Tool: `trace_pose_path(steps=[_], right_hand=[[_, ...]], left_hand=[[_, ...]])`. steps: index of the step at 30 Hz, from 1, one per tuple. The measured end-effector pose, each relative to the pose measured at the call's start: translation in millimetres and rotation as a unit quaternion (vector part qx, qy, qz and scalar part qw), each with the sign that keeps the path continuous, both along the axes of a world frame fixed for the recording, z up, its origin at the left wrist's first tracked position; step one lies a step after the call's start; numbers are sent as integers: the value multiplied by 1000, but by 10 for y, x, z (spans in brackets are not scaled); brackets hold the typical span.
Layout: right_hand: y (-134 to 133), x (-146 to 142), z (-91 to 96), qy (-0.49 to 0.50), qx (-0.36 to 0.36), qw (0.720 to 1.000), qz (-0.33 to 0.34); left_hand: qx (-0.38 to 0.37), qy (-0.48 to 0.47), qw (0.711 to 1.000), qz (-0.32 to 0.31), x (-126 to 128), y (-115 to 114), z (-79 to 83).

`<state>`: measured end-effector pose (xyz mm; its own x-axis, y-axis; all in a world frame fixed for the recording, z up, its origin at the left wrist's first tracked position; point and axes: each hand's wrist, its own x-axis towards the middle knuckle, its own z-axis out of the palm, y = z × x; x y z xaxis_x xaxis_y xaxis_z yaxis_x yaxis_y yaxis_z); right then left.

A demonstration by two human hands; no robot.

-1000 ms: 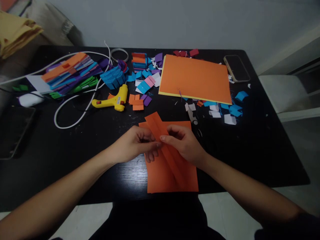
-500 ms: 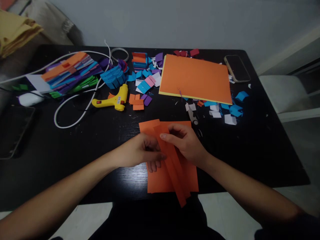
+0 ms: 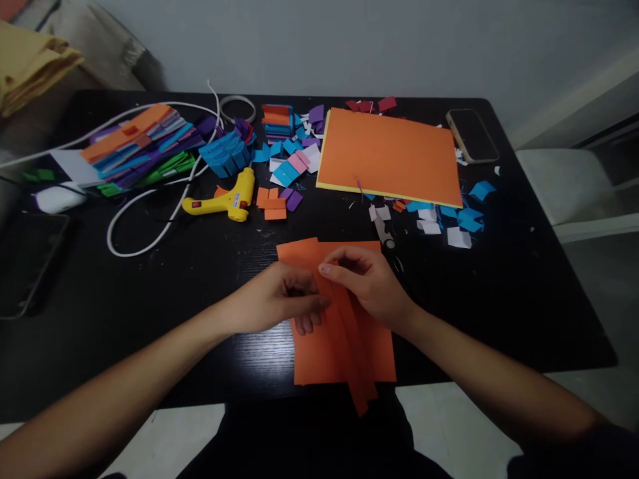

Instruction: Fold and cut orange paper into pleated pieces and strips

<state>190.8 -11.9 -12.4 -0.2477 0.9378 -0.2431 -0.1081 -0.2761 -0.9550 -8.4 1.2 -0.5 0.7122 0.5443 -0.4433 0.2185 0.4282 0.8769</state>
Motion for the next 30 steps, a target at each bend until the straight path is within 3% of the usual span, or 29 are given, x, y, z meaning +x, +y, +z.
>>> trace_pose_path(steps=[4, 11, 22, 27, 30], right_hand=[[1, 1, 20, 3, 0, 1000, 2], [-2, 11, 34, -12, -14, 998, 58], [-21, 20, -4, -51, -10, 996, 73], [6, 27, 22, -39, -39, 995, 84], [48, 57, 20, -60, -33, 993, 96]], left_hand=[[6, -4, 1000, 14, -31, 30, 5], [78, -34, 986, 144, -113, 176, 20], [116, -26, 972, 203, -75, 155, -4], [145, -13, 948, 282, -185, 267, -24], [144, 8, 950, 278, -310, 370, 58]])
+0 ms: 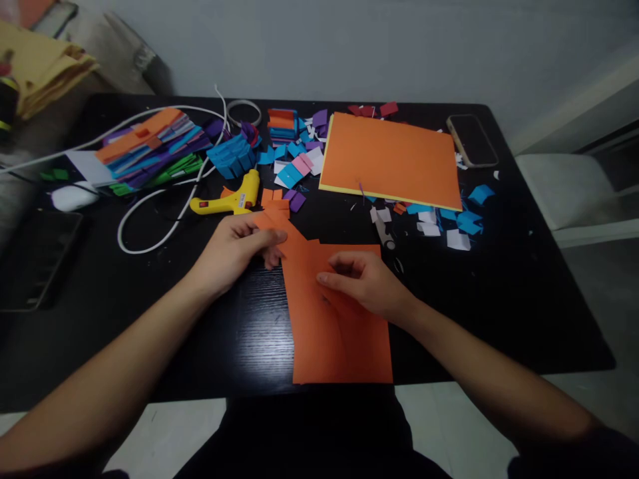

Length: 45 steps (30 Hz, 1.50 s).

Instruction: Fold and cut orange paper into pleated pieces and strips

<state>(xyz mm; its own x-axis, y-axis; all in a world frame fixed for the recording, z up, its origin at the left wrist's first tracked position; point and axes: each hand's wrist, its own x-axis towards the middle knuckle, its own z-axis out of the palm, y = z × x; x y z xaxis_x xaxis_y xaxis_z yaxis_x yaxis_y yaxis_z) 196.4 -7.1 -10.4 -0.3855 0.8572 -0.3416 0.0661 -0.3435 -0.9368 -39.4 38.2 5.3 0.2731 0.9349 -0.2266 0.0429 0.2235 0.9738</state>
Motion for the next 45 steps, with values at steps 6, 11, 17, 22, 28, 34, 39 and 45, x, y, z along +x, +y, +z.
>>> trace_pose_path(steps=[6, 11, 17, 22, 28, 34, 39, 45], right_hand=[[11, 76, -8, -104, 166, 981, -2], [-64, -10, -4, -221, 388, 893, 51], [-144, -201, -9, -288, 557, 769, 128], [-179, -368, -37, -255, 568, 760, 185], [-193, -479, -108, -289, 546, 762, 196], [-219, -521, -85, -345, 529, 751, 192], [-256, -544, -52, -361, 537, 734, 205], [-348, -579, -17, -424, 578, 657, 234]], left_hand=[[-19, 186, 965, -185, -415, -36, 307], [-26, 337, 929, -149, -814, -393, 228], [183, 571, 800, -6, -878, -813, 125], [378, 469, 797, -49, -612, -977, -47], [426, 453, 781, -60, -473, -1016, -262], [411, 491, 762, -97, -451, -1029, -192], [446, 509, 729, -102, -411, -1043, -160], [484, 548, 677, -83, -318, -1195, -191]])
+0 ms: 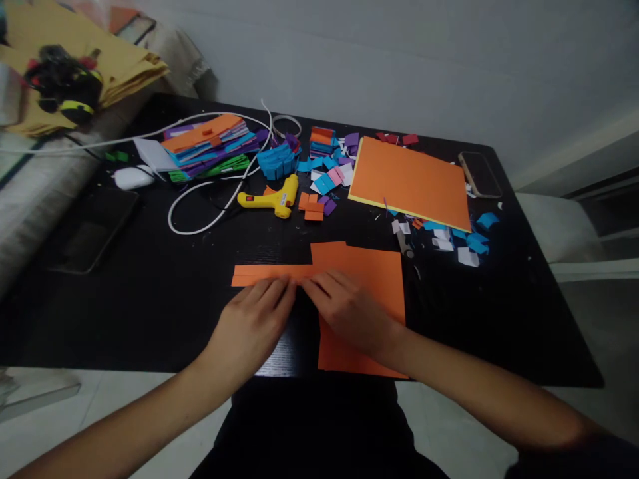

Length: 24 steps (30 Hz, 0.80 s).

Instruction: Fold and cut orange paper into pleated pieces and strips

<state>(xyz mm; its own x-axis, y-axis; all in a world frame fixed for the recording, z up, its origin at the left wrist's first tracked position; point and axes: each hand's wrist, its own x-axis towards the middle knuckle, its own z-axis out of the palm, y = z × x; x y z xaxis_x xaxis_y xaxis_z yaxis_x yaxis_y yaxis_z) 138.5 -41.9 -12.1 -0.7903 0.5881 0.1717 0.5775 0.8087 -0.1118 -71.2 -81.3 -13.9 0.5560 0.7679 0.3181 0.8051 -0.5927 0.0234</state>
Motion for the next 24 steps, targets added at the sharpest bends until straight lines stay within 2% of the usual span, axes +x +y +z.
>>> trace_pose_path(steps=[5, 15, 24], right_hand=[[-108, -13, -34, -8, 51, 998, -23], [-217, -24, -95, -12, 46, 995, -90], [-233, 245, -49, 22, 35, 986, -161]], left_hand=[[4, 21, 1000, 13, 72, -126, -41], [-35, 59, 996, 54, 135, -208, -151], [-21, 34, 996, 77, 199, -182, -75]])
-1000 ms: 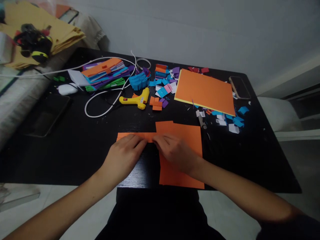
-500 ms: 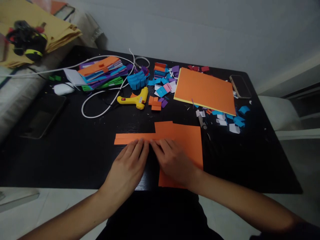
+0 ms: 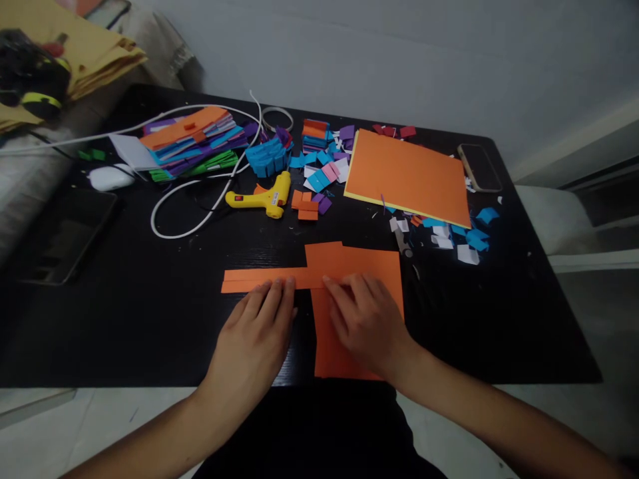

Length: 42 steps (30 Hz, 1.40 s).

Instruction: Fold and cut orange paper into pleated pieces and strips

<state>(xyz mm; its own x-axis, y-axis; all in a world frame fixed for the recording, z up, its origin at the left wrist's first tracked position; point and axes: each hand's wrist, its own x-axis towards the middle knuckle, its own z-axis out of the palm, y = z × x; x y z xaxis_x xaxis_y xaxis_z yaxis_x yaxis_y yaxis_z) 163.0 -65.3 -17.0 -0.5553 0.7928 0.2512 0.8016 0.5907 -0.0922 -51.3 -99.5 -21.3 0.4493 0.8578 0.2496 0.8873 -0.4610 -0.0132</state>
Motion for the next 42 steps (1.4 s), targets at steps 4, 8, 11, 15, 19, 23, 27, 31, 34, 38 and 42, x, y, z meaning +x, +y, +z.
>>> trace_pose_path(steps=[4, 8, 11, 15, 19, 23, 27, 31, 34, 38, 42], right_hand=[[-17, 139, 16, 12, 0, 1000, -27], [-33, 177, -7, 19, -4, 999, -36], [-26, 177, -21, 22, -1, 999, -34], [-6, 190, -19, 23, -4, 999, -24], [-2, 198, -21, 36, -1, 999, -18], [4, 185, -15, 32, -9, 999, -12], [59, 121, 41, 41, -17, 999, -21], [136, -113, 134, 52, -40, 998, 1], [151, -399, 146, 29, -94, 992, 83], [126, -661, 83, 22, -110, 989, 97], [103, -552, 48, -2, -89, 994, 67]], left_hand=[[3, 9, 1000, 3, 27, 16, 23], [-4, 10, 1000, 17, 41, 19, 24], [-13, 10, 1000, 16, 8, 10, 36], [-13, 18, 1000, 13, -150, -13, 65], [-15, 23, 999, 39, -427, -48, 93], [-9, 55, 997, 60, -641, -84, 112], [3, 65, 996, 65, -674, -96, 107], [5, 66, 996, 63, -654, -89, 84], [19, 70, 995, 62, -653, -91, 57], [36, 78, 994, 64, -660, -107, 27], [32, 77, 994, 68, -662, -113, 20]])
